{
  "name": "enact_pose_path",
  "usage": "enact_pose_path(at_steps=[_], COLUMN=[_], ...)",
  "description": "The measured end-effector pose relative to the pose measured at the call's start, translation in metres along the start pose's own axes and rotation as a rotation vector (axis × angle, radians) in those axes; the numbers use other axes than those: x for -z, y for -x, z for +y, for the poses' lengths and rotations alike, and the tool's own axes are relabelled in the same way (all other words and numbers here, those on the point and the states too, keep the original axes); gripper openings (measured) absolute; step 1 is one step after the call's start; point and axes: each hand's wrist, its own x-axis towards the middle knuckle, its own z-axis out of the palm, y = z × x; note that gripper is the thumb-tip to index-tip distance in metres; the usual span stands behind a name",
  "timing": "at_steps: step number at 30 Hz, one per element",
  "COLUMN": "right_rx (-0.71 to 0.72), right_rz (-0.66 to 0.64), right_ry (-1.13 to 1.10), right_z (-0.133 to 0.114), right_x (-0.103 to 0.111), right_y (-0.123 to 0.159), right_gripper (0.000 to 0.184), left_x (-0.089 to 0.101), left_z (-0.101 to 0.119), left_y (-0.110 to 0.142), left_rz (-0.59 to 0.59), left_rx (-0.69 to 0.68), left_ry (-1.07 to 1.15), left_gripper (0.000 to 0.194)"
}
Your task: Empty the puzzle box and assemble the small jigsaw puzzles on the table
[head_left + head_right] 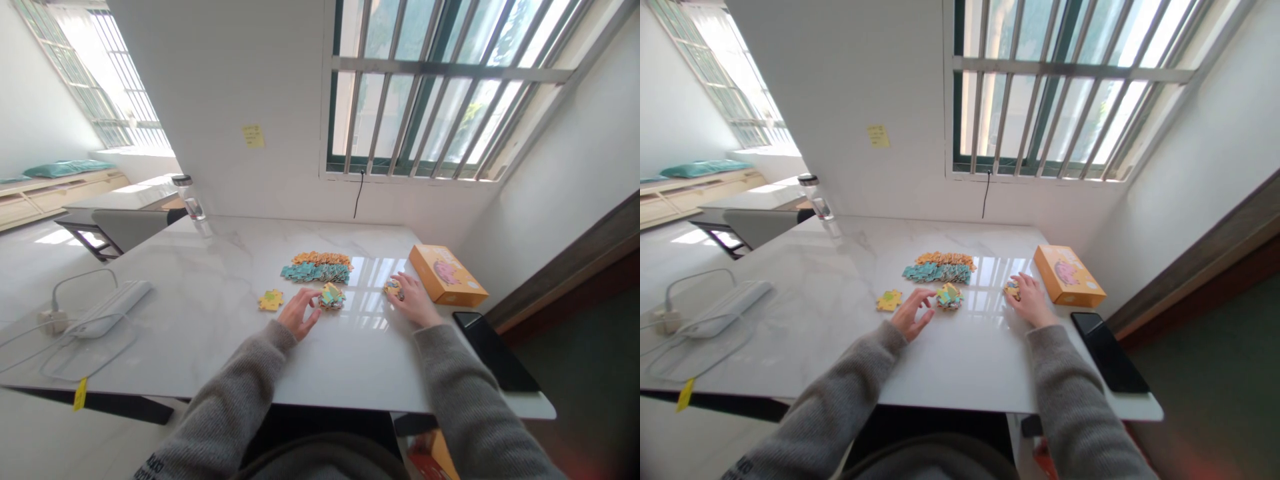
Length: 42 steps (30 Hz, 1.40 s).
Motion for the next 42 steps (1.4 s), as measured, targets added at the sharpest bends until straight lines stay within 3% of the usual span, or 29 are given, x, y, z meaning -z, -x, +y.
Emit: enact_pose_path(at_steps=[3, 6, 14, 18, 21, 25, 29, 33, 42], right_rx=[0.009, 0.005, -0.041, 0.0, 0.112, 0.323, 0.397, 0.392, 0.352], right_rz=[-0.077, -0.129, -0.067, 0.049, 0.168, 0.073, 0.011, -0.001, -0.004], right_ry=[0.116, 0.204, 0.265, 0.209, 0.074, -0.201, -0.307, -0.316, -0.32], right_z=[-0.02, -0.032, -0.032, -0.038, -0.062, -0.114, -0.148, -0.154, -0.158], right_x=[-0.001, -0.004, -0.01, -0.005, -0.002, -0.007, -0.015, -0.017, -0.012], right_y=[-0.006, -0.011, -0.01, -0.01, -0.009, 0.002, 0.011, 0.013, 0.015], right_gripper=[0.052, 0.039, 0.025, 0.026, 0.025, 0.022, 0.022, 0.021, 0.025], left_x=[0.0, 0.001, 0.001, 0.0, -0.002, -0.008, -0.016, -0.022, -0.027], left_z=[0.0, 0.0, 0.0, -0.003, -0.006, -0.01, -0.015, -0.017, -0.012], left_y=[0.0, 0.0, 0.001, 0.0, -0.002, -0.006, -0.01, -0.015, -0.022], left_rz=[-0.006, -0.009, -0.013, 0.005, 0.054, 0.052, 0.046, 0.062, 0.09], left_rx=[-0.007, 0.0, -0.007, 0.006, 0.04, 0.099, 0.191, 0.242, 0.2], left_ry=[0.002, -0.001, -0.025, -0.087, -0.158, -0.201, -0.171, -0.152, -0.138], left_gripper=[0.033, 0.033, 0.032, 0.029, 0.025, 0.031, 0.039, 0.036, 0.022])
